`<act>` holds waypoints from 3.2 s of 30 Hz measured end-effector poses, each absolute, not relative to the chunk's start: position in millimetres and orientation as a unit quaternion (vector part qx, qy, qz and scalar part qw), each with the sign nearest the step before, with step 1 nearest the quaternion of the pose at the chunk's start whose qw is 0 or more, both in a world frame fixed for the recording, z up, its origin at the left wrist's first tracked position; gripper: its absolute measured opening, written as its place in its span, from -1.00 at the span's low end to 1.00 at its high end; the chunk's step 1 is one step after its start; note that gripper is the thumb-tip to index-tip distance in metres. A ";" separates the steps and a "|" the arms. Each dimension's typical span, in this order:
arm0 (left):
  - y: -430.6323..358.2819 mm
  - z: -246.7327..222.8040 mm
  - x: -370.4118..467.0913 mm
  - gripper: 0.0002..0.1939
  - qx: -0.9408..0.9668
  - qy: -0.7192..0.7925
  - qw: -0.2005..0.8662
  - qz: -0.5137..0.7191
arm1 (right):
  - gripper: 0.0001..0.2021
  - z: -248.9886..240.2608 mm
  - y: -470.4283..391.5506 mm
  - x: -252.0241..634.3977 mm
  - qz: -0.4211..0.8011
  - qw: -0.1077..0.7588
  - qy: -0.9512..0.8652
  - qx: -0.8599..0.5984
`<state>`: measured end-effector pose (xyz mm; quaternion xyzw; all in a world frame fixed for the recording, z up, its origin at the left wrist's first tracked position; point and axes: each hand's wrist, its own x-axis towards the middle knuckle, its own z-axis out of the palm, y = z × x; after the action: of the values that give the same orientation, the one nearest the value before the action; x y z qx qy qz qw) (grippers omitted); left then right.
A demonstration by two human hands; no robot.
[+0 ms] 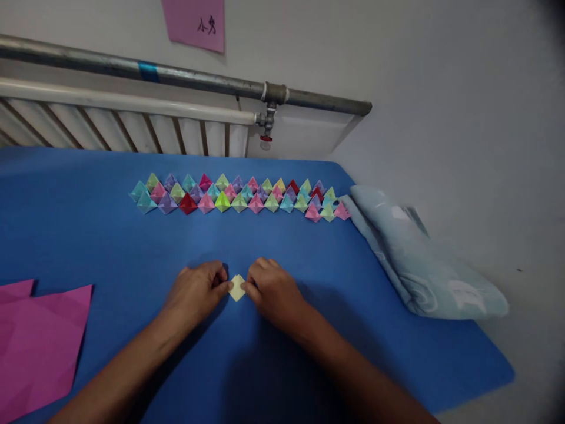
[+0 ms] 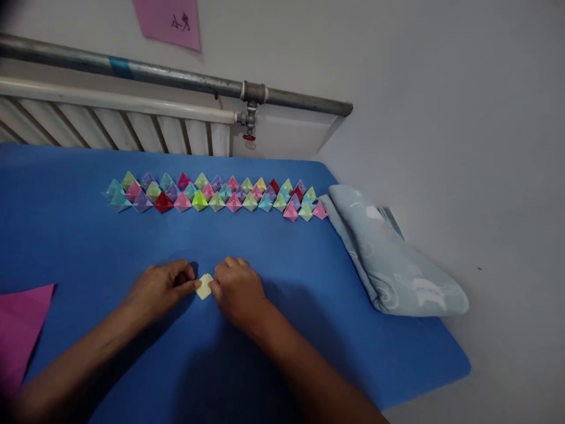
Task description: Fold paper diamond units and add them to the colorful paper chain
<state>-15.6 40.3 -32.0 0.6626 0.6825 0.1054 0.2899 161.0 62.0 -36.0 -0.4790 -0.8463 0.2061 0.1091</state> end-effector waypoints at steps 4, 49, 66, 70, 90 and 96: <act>42.2 -33.9 -19.0 -0.87 0.661 0.680 0.302 0.102 | -0.85 -37.6 65.4 164.0 0.205 0.115 -0.845 -0.480; 24.9 -28.1 -30.9 -0.68 0.590 0.579 0.477 0.301 | -0.94 -35.9 56.1 155.1 0.496 0.237 -0.725 -0.416; 20.8 -29.1 -23.9 -0.65 0.571 0.581 0.475 0.333 | -0.82 -22.0 58.1 154.9 0.566 0.252 -0.657 -0.429; 20.0 -29.3 -23.5 -0.68 0.557 0.556 0.523 0.329 | -0.81 -26.5 55.7 152.6 0.551 0.272 -0.660 -0.432; 14.7 -30.9 -14.9 -0.64 0.265 0.347 0.806 0.400 | -0.87 -27.1 60.2 154.6 0.787 0.288 -0.495 -0.230; 23.8 -30.2 -27.3 -0.70 0.306 0.404 0.745 0.434 | -0.92 -26.9 66.6 159.7 0.716 0.317 -0.524 -0.334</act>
<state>-27.3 23.8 -30.2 0.3055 0.4040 0.4339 0.7451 159.7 66.6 -26.9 -0.3341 -0.5245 0.7163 0.3166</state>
